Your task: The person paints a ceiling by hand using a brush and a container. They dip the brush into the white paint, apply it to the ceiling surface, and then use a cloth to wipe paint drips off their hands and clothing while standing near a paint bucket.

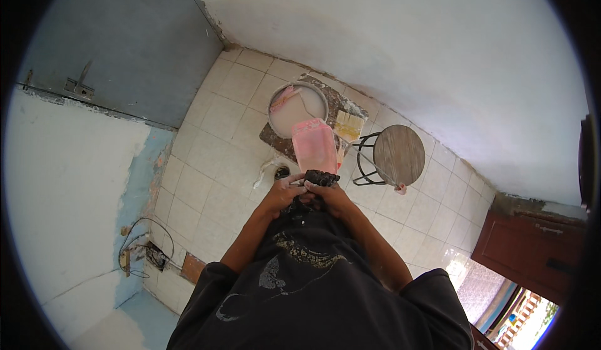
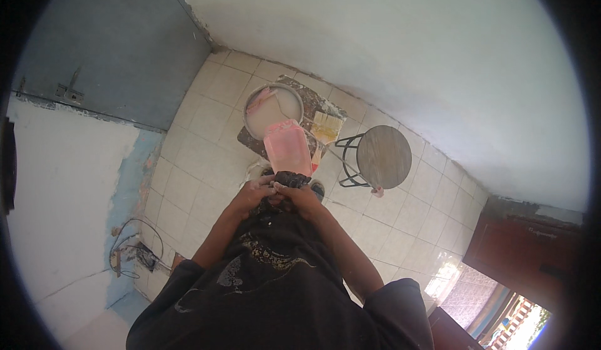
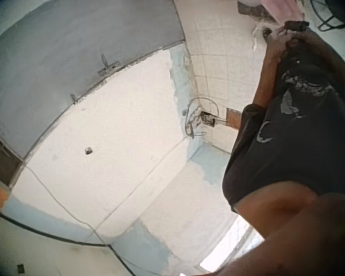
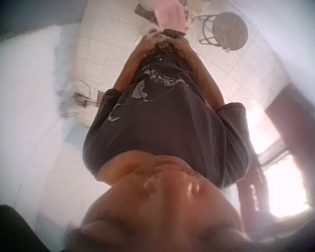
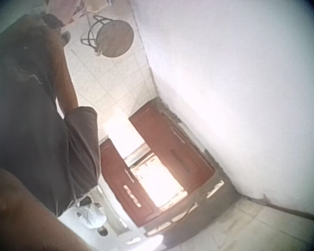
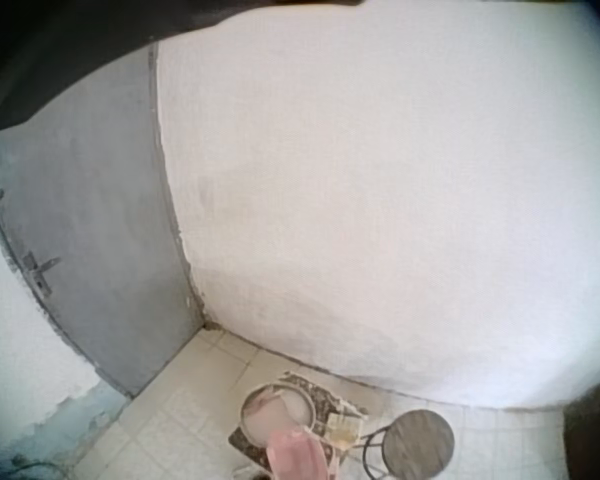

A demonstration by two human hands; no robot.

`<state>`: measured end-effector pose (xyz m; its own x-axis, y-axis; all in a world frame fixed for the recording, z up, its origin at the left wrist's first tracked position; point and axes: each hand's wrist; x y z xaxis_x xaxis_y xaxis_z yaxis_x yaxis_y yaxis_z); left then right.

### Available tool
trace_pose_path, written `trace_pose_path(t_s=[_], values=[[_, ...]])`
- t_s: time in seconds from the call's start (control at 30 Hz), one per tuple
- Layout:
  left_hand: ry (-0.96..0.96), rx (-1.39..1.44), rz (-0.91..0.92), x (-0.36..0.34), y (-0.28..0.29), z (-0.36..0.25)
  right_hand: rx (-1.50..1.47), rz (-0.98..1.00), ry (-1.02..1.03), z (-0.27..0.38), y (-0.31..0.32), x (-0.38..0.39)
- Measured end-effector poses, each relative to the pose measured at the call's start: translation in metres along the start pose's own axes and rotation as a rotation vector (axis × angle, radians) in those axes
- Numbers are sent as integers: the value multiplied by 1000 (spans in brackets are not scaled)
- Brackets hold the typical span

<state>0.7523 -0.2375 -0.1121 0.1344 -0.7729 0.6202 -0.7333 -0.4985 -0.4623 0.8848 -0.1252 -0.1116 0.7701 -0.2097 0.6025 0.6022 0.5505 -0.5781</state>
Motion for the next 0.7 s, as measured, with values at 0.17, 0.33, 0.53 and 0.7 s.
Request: trace_pose_path(t_s=[0.17,0.33,0.53,0.7], values=[[-16,-90,-144,3,-17,3,130,-186,70,-10,4,-12],[-183,-536,-270,7,-25,4,175,-399,115,-15,6,-19],[-193,-576,-241,11,-27,-1,76,-516,89,-14,9,-21],[-155,-623,-199,21,-29,-7,-49,-618,97,-24,17,-33]])
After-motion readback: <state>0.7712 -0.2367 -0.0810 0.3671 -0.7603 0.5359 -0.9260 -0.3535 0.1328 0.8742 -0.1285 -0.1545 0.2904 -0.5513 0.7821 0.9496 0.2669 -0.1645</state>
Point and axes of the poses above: each hand's wrist, its own x-axis away from the middle knuckle, its own y-axis out of the back of the hand, z = x × y, and after that the axes turned 1 degree about x, right-handed
